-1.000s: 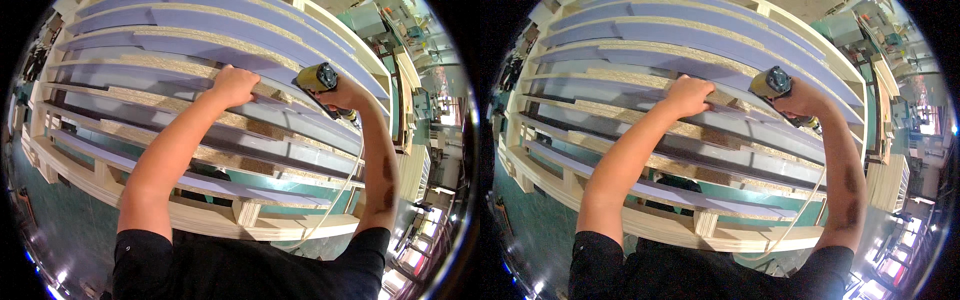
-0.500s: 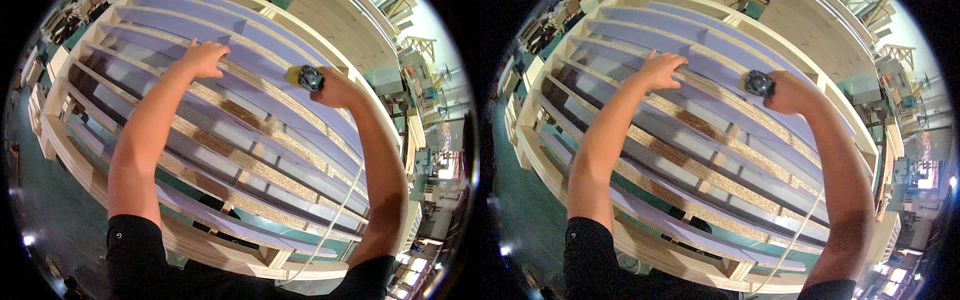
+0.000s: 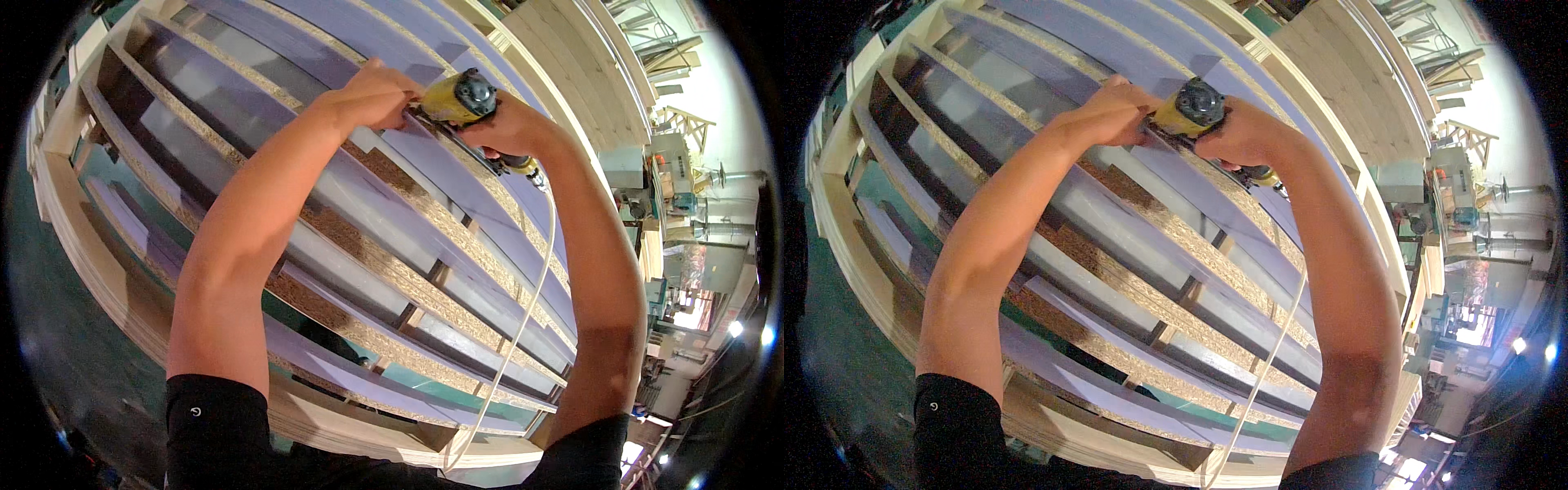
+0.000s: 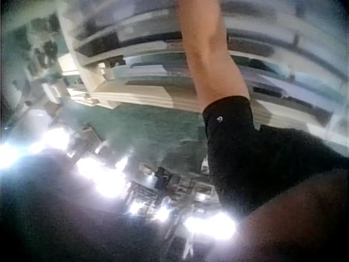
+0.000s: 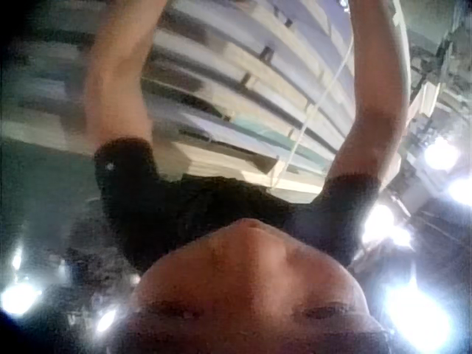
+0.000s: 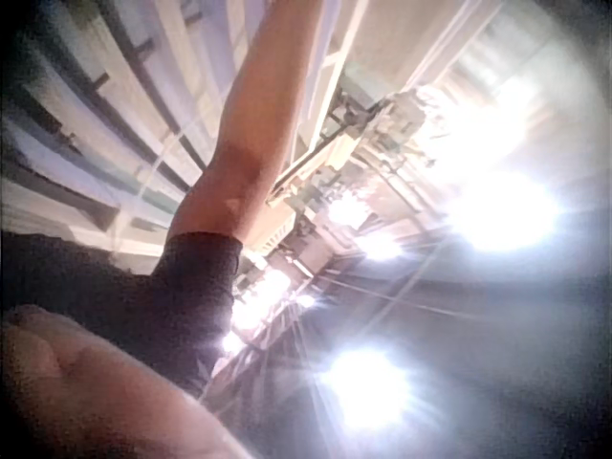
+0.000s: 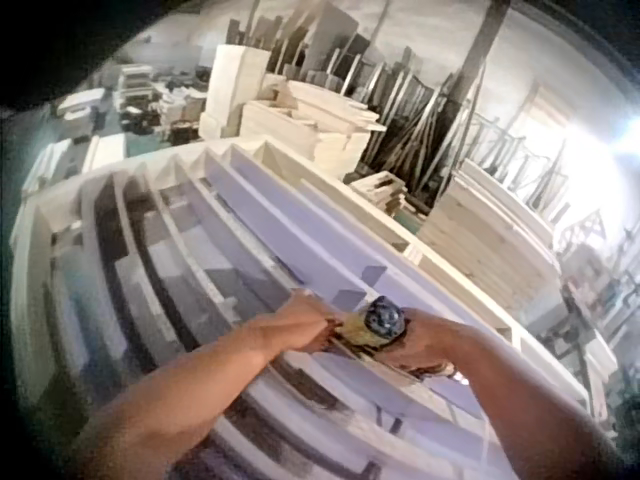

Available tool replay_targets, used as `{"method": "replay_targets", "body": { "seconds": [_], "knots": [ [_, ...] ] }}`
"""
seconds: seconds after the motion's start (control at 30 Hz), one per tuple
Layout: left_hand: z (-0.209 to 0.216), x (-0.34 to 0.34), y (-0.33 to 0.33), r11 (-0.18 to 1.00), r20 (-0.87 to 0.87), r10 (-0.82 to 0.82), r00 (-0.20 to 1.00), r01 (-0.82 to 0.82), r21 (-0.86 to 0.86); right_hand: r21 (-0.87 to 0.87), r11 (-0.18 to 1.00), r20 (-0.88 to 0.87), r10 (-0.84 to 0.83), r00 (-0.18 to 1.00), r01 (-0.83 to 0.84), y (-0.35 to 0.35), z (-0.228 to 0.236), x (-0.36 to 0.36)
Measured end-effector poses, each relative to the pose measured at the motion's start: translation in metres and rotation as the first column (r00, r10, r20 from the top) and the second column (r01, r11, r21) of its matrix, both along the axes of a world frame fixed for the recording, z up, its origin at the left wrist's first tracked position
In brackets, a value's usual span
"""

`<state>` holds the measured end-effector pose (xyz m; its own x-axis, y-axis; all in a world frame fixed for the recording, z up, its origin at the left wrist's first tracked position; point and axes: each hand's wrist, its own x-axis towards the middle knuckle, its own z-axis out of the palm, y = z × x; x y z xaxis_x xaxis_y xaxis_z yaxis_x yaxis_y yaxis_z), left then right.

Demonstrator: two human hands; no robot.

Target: The person uses a pneumatic nail gun to attach wooden slats to a large rectangular frame. They position the slats and drive nails into the joints, occasionally walking around the structure to access different sides. A coworker assists by holding the frame steady during the process.

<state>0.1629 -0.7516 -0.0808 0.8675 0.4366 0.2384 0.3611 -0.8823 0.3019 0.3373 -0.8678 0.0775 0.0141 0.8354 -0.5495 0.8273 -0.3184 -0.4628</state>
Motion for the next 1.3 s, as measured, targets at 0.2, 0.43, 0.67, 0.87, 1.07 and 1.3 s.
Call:
{"method": "replay_targets", "body": {
  "seconds": [0.2, 0.43, 0.67, 0.87, 1.07, 1.3],
  "knots": [
    [-0.002, 0.005, -0.001, 1.0, 0.054, -0.007, 0.998, 0.008, -0.02, 0.012, 1.0, 0.009, -0.022, 1.0, 0.022, -0.004, -0.011, 0.022],
    [-0.011, 0.005, 0.004, 1.0, 0.079, -0.002, 0.997, 0.004, -0.016, 0.021, 1.0, 0.072, -0.006, 0.997, 0.005, -0.003, -0.003, 0.005],
    [-0.006, 0.005, 0.001, 0.999, 0.035, 0.017, 0.999, -0.016, -0.029, -0.013, 1.0, 0.042, -0.017, 0.999, 0.018, -0.008, 0.004, -0.001],
    [-0.007, 0.005, 0.003, 0.999, 0.05, -0.011, 0.999, 0.012, -0.035, -0.004, 0.999, 0.028, -0.033, 0.999, 0.033, -0.017, -0.003, 0.016],
    [0.018, 0.009, -0.003, 0.993, -0.132, 0.005, 0.991, -0.021, -0.12, -0.064, 0.997, 0.017, -0.037, 0.999, 0.038, -0.056, 0.001, 0.056],
    [0.053, 0.012, -0.011, 0.984, -0.34, 0.059, 0.939, -0.111, -0.137, -0.122, 0.964, 0.089, -0.228, 0.97, 0.238, -0.176, 0.019, 0.133]
  ]
}}
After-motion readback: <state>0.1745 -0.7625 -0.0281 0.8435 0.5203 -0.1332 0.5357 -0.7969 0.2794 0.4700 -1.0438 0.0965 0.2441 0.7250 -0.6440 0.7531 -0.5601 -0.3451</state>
